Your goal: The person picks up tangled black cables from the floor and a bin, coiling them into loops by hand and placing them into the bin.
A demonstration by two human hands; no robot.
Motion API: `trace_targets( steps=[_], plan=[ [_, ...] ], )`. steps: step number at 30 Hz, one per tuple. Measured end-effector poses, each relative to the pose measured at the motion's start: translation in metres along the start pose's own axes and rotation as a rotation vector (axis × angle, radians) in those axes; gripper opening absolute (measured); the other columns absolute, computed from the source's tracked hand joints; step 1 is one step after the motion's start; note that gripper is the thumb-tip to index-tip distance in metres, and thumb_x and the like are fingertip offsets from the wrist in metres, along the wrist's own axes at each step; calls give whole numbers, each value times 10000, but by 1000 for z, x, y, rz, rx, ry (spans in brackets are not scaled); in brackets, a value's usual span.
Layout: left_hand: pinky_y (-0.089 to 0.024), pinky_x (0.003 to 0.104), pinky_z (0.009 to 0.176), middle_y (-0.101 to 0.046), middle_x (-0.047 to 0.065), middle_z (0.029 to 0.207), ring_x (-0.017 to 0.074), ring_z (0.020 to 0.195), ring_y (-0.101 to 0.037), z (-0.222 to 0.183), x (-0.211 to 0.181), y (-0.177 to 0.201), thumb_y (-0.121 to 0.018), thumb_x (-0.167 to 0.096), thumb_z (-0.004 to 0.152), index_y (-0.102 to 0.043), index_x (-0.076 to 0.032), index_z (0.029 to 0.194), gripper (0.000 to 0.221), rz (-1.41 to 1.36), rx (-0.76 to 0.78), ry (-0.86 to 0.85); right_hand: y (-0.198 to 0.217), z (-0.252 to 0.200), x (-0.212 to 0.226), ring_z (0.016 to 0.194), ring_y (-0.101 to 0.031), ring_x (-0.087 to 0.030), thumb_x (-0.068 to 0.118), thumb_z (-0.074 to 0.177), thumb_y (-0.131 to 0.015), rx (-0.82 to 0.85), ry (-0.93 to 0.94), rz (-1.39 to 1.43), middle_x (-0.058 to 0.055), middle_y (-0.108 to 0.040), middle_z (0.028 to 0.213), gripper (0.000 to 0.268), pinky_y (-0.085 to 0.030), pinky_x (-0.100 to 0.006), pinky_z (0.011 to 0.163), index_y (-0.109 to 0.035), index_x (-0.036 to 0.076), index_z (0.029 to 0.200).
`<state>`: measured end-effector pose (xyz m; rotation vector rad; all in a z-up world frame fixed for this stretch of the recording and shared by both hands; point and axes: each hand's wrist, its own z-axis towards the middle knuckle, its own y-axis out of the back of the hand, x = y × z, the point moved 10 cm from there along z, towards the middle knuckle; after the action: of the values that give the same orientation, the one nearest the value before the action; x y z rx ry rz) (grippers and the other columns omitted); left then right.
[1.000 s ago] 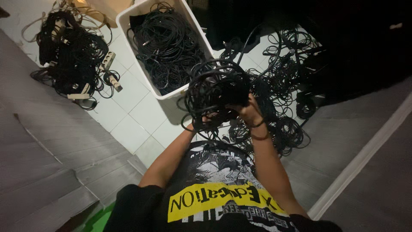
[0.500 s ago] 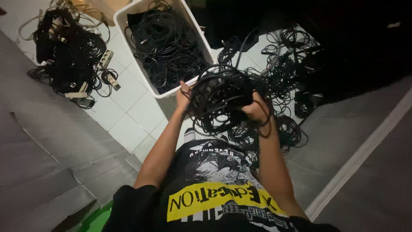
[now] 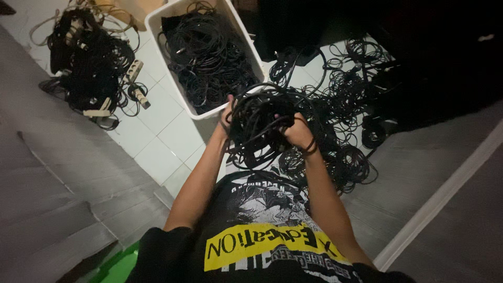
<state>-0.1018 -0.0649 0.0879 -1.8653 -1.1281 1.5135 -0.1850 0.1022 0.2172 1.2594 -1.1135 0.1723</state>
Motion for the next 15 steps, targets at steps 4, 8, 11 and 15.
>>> trace_targets(
  steps=[4,8,11,15],
  plan=[
    [-590,359,950,-723,123,1181,216,1053,-706,-1,-1,-6,-427,-346,1054,-643,-17,1308,468,96,113,-145,3,-4,-4,833,-731,-224,77,813,-647,-28,-203,286,-109,-785,949,305,-565,-364,823,-755,40,1096],
    [-593,333,822,-720,121,1093,207,940,-700,14,22,16,-519,-256,1081,-682,5,1242,347,-43,16,-114,-7,-1,-9,979,-685,-281,128,871,-701,-103,-8,291,-170,-749,1082,311,-537,-405,930,-701,-7,1151],
    [-609,329,766,-720,105,1049,196,898,-702,14,32,24,-531,-271,1084,-701,-3,1168,328,-173,9,-107,-20,-4,-45,1152,-601,-326,147,915,-690,-180,87,146,-220,-653,1265,436,-480,-429,1023,-610,-24,1308],
    [-619,339,807,-712,90,1013,188,913,-707,14,44,21,-549,-272,1098,-694,-35,1071,280,-404,220,-204,-72,-4,-99,1164,-619,-306,248,941,-701,32,-13,203,-172,-654,1299,490,-506,-401,997,-597,38,1371]
  ],
)
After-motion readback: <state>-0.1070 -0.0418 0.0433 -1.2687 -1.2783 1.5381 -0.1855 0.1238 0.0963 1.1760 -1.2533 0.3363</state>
